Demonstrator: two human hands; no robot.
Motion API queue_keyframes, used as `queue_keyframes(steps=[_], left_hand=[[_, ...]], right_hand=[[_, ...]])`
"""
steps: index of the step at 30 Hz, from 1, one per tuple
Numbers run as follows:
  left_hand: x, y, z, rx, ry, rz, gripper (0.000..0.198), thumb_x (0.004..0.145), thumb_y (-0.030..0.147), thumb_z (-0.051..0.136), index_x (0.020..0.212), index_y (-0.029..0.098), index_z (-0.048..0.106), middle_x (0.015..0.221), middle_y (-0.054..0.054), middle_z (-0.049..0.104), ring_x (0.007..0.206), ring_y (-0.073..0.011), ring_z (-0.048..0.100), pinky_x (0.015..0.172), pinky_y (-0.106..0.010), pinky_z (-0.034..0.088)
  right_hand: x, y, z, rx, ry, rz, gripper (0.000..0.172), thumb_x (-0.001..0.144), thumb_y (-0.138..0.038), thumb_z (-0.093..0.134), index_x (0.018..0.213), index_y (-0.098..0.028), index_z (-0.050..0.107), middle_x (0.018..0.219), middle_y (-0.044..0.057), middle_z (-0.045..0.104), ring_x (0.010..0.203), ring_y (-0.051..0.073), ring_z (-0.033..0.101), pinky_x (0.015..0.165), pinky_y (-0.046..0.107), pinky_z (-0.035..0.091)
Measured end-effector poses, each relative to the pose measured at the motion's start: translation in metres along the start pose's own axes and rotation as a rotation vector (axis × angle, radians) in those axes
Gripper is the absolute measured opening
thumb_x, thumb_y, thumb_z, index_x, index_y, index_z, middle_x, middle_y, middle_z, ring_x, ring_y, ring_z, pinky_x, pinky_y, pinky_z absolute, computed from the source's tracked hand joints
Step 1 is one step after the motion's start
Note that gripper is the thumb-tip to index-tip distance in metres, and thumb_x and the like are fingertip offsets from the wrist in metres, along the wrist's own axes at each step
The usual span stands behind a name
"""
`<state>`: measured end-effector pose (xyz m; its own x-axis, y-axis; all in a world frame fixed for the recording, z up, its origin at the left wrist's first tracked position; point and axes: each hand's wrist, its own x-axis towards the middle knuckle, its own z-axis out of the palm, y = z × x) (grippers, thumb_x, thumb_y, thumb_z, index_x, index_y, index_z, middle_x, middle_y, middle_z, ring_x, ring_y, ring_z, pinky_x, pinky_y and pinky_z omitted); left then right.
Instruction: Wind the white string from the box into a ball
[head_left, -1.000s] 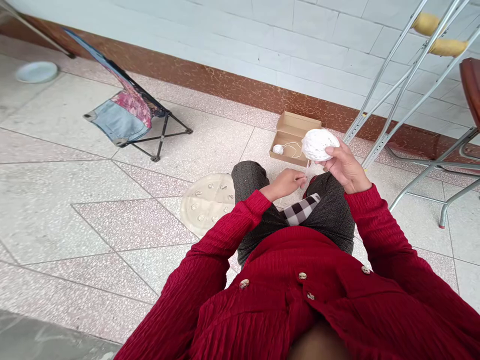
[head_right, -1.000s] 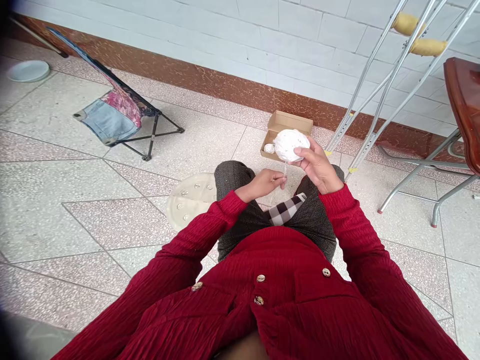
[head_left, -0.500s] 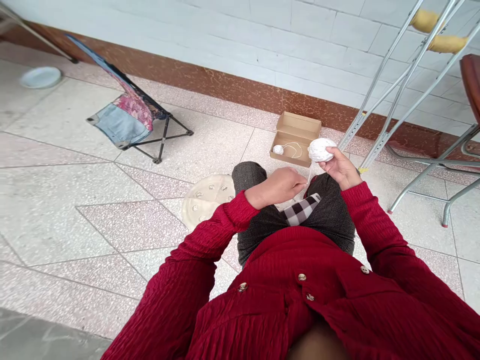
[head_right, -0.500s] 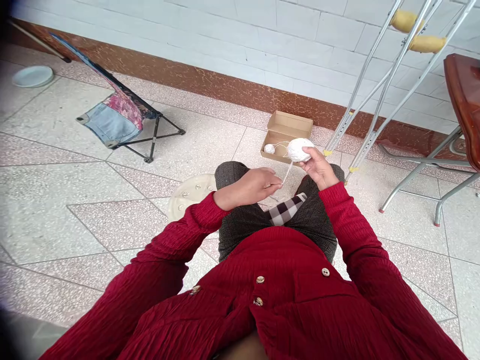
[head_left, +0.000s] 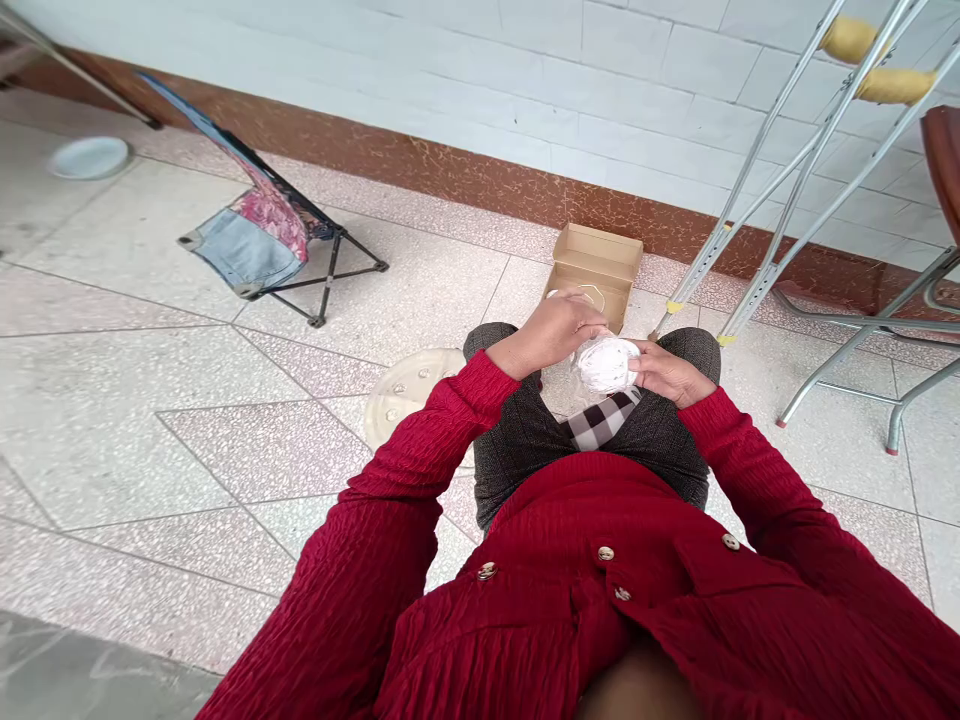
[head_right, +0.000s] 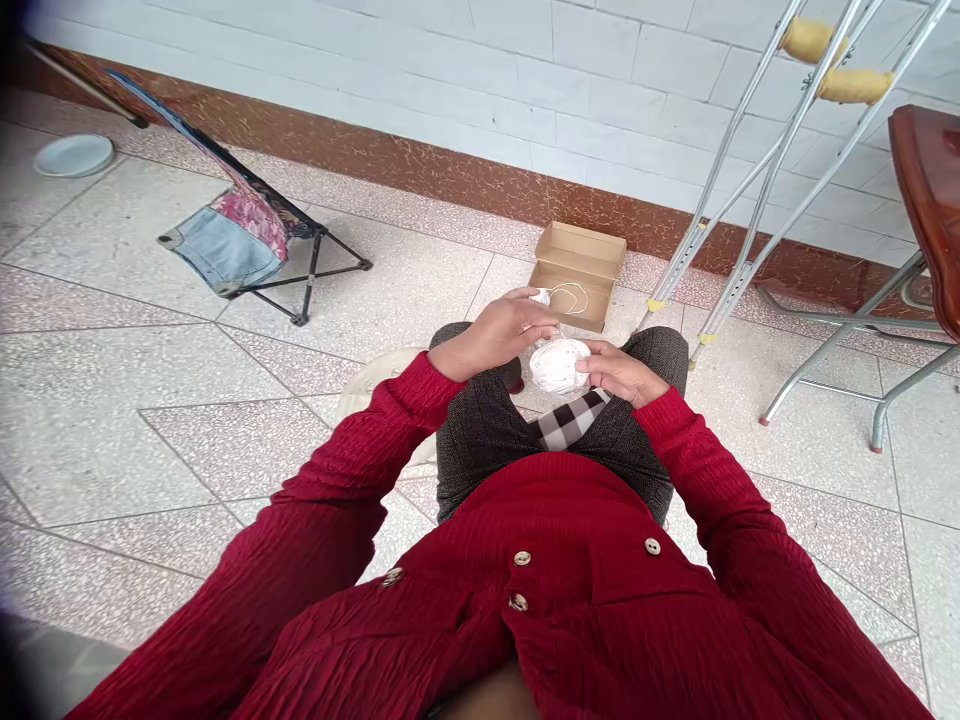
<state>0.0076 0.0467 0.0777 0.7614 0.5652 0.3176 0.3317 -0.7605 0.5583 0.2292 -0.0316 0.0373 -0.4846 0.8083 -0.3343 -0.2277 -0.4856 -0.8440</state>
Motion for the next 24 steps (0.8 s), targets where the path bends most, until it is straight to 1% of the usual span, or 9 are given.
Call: queue_keyframes(steps=[4,6,9,13,14,16,19,22,24], left_hand=[[-0.008,-0.009,0.021,-0.192,0.042,-0.18,0.026,0.095,0.027,0.054,0.08,0.018,0.074,0.081,-0.003,0.074,0.084,-0.0177,0.065,0.091,-0.032,0.049],[-0.014,-0.011,0.033,-0.287,0.043,-0.281,0.026,0.094,0.026,0.053,0.08,0.016,0.074,0.08,-0.003,0.074,0.08,-0.0173,0.064,0.08,-0.029,0.049],[-0.025,-0.004,0.049,-0.402,-0.04,-0.384,0.032,0.094,0.03,0.052,0.075,0.013,0.072,0.068,-0.001,0.068,0.066,-0.0134,0.058,0.067,-0.025,0.044],[-0.029,0.018,0.053,-0.523,-0.218,-0.336,0.035,0.095,0.03,0.051,0.073,0.014,0.071,0.068,0.0,0.068,0.064,-0.0109,0.056,0.066,-0.023,0.041],[-0.028,0.023,0.05,-0.521,-0.236,-0.31,0.034,0.095,0.029,0.051,0.072,0.014,0.071,0.068,0.0,0.067,0.064,-0.0107,0.056,0.066,-0.023,0.041],[-0.024,0.026,0.038,-0.46,-0.215,-0.274,0.033,0.095,0.028,0.051,0.071,0.015,0.07,0.068,0.0,0.066,0.064,-0.011,0.055,0.066,-0.024,0.041],[-0.016,0.017,0.017,-0.274,-0.094,-0.229,0.027,0.092,0.025,0.056,0.072,0.016,0.071,0.071,-0.001,0.066,0.07,-0.0135,0.057,0.077,-0.029,0.044],[-0.009,0.003,0.002,-0.141,0.005,-0.18,0.017,0.088,0.022,0.063,0.075,0.018,0.073,0.075,0.0,0.071,0.078,-0.0156,0.061,0.099,-0.037,0.041],[-0.005,-0.001,-0.001,-0.161,0.012,-0.165,0.018,0.089,0.022,0.062,0.076,0.019,0.073,0.078,0.0,0.072,0.08,-0.0154,0.061,0.103,-0.038,0.04]], right_hand=[[-0.014,-0.008,0.011,0.056,0.052,-0.13,0.058,0.069,-0.038,0.083,0.121,-0.023,0.063,0.107,0.006,0.073,0.088,0.023,0.069,0.065,0.032,0.059],[-0.021,-0.022,0.018,0.058,0.104,-0.207,0.061,0.07,-0.039,0.081,0.125,-0.024,0.06,0.109,0.006,0.072,0.09,0.024,0.069,0.062,0.031,0.058],[-0.023,-0.047,0.02,-0.006,0.222,-0.319,0.056,0.071,-0.042,0.08,0.121,-0.027,0.06,0.107,0.005,0.069,0.088,0.023,0.067,0.059,0.031,0.057],[0.0,-0.058,-0.002,-0.292,0.543,-0.47,0.047,0.065,-0.037,0.085,0.104,-0.028,0.059,0.101,0.001,0.063,0.083,0.018,0.06,0.057,0.026,0.053],[0.008,-0.054,-0.008,-0.388,0.639,-0.501,0.051,0.06,-0.033,0.088,0.101,-0.027,0.058,0.099,0.001,0.061,0.081,0.017,0.057,0.057,0.026,0.052],[0.02,-0.04,-0.017,-0.562,0.702,-0.458,0.052,0.056,-0.027,0.088,0.097,-0.025,0.058,0.095,0.0,0.059,0.08,0.016,0.054,0.063,0.026,0.051],[0.024,-0.015,-0.018,-0.625,0.535,-0.283,0.047,0.057,-0.028,0.087,0.096,-0.022,0.06,0.089,-0.002,0.059,0.076,0.015,0.053,0.065,0.026,0.049],[0.012,-0.002,-0.011,-0.417,0.238,-0.029,0.046,0.062,-0.035,0.084,0.101,-0.021,0.065,0.087,0.0,0.064,0.073,0.016,0.058,0.059,0.026,0.048],[0.002,-0.002,-0.007,-0.227,0.109,0.062,0.051,0.061,-0.037,0.084,0.106,-0.022,0.067,0.093,0.003,0.068,0.077,0.019,0.063,0.061,0.029,0.052]])
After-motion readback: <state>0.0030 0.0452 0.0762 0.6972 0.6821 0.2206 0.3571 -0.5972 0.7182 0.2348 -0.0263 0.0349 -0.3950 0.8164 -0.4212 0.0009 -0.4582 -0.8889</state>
